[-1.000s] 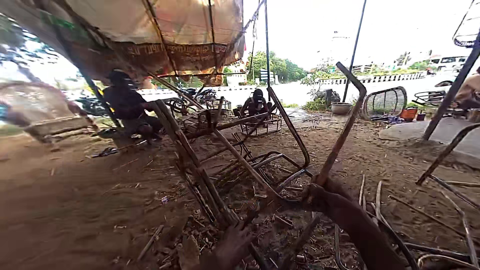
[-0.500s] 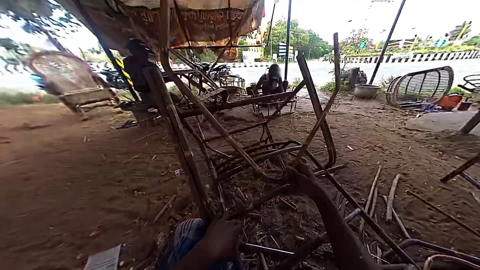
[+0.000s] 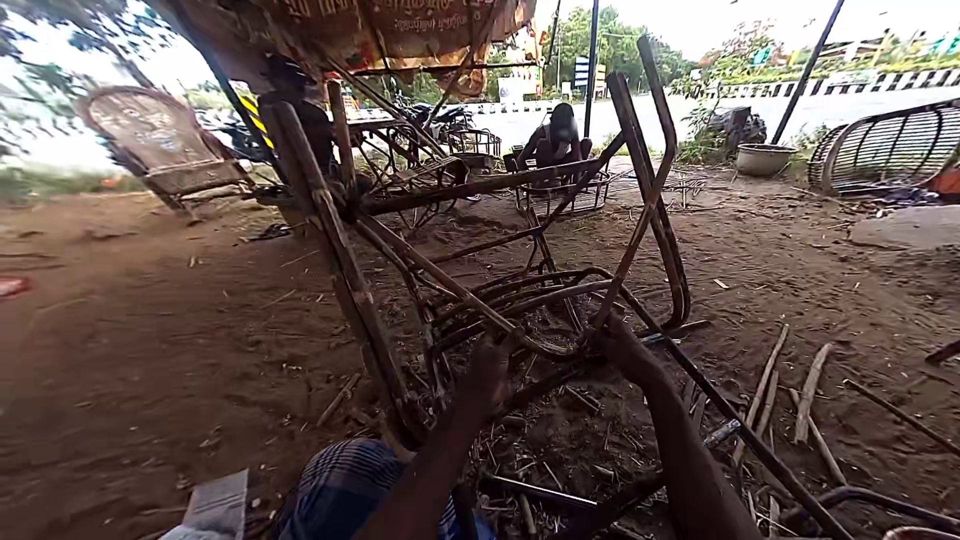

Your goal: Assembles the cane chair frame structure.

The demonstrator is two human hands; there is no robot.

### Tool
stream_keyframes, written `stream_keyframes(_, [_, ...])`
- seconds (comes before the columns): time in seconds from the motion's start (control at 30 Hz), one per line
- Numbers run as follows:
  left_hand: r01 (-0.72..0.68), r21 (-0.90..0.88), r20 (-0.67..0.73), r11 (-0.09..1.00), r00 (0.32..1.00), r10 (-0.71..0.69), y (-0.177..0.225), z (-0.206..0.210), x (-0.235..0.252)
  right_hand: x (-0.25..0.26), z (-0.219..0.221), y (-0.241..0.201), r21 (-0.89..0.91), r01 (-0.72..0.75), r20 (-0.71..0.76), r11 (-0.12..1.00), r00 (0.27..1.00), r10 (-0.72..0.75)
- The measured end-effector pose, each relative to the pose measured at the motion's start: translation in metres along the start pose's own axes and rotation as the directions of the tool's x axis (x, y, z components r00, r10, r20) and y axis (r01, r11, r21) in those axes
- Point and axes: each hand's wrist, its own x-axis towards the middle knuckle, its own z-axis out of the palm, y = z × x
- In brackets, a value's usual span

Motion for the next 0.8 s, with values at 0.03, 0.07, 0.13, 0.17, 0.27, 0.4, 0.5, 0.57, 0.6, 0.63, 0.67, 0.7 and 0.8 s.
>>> stream_keyframes(0.03, [0.001, -0.019, -0.014, 1.0, 1.0, -0.002, -0.003, 0.001, 0.001, -0.002, 0.0, -0.001, 0.005, -0.004, 0.012, 1.0, 1.0, 0.004])
stream_keyframes(0.07, [0.0, -0.017, -0.021, 1.0, 1.0, 0.0, -0.005, 0.002, 0.001, -0.004, 0.0, -0.005, 0.024, -0.009, 0.022, 1.0, 1.0, 0.009])
stream_keyframes(0.13, [-0.014, 0.006, -0.009, 1.0, 1.0, 0.014, -0.006, 0.004, -0.001, -0.008, -0.001, -0.009, 0.078, -0.02, 0.03, 0.997, 0.999, 0.017])
stream_keyframes(0.17, [-0.021, 0.023, -0.004, 1.0, 1.0, 0.021, -0.006, 0.006, -0.003, -0.009, -0.002, -0.008, 0.1, -0.013, 0.025, 0.995, 1.0, 0.011])
stream_keyframes(0.27, [-0.093, 0.046, 0.031, 0.995, 0.995, 0.091, 0.002, 0.021, -0.005, -0.007, -0.009, 0.002, 0.154, 0.032, -0.004, 0.988, 0.999, -0.032])
stream_keyframes(0.4, [-0.24, 0.325, 0.13, 0.915, 0.97, 0.208, 0.012, 0.02, -0.015, 0.0, -0.01, 0.002, 0.248, 0.06, 0.048, 0.967, 0.996, -0.074])
stream_keyframes(0.5, [-0.235, 0.348, 0.036, 0.907, 0.971, 0.237, -0.01, 0.01, -0.01, 0.0, -0.006, 0.003, 0.167, 0.065, 0.066, 0.984, 0.995, -0.077])
stream_keyframes(0.57, [-0.183, 0.36, 0.002, 0.915, 0.981, 0.195, -0.015, 0.008, -0.012, 0.0, -0.004, -0.002, 0.111, 0.047, 0.061, 0.993, 0.997, -0.054])
stream_keyframes(0.6, [-0.161, 0.373, -0.011, 0.914, 0.984, 0.178, -0.016, 0.01, -0.013, 0.001, -0.004, -0.004, 0.074, 0.027, 0.061, 0.997, 0.998, -0.031])
stream_keyframes(0.63, [-0.151, 0.381, -0.018, 0.912, 0.985, 0.17, -0.017, 0.01, -0.012, 0.001, -0.005, -0.004, 0.045, 0.005, 0.068, 0.999, 0.998, -0.008])
stream_keyframes(0.67, [-0.156, 0.391, -0.018, 0.907, 0.984, 0.177, -0.02, 0.009, -0.01, 0.003, -0.005, -0.001, 0.022, -0.007, 0.072, 1.0, 0.997, 0.006])
stream_keyframes(0.7, [-0.158, 0.431, -0.013, 0.889, 0.983, 0.181, -0.025, 0.007, -0.009, 0.004, -0.006, 0.001, -0.001, -0.02, 0.074, 1.0, 0.997, 0.02])
stream_keyframes(0.8, [-0.105, 0.546, -0.007, 0.831, 0.991, 0.13, -0.028, 0.007, -0.017, 0.007, -0.004, 0.002, -0.033, -0.064, 0.062, 0.997, 0.996, 0.066])
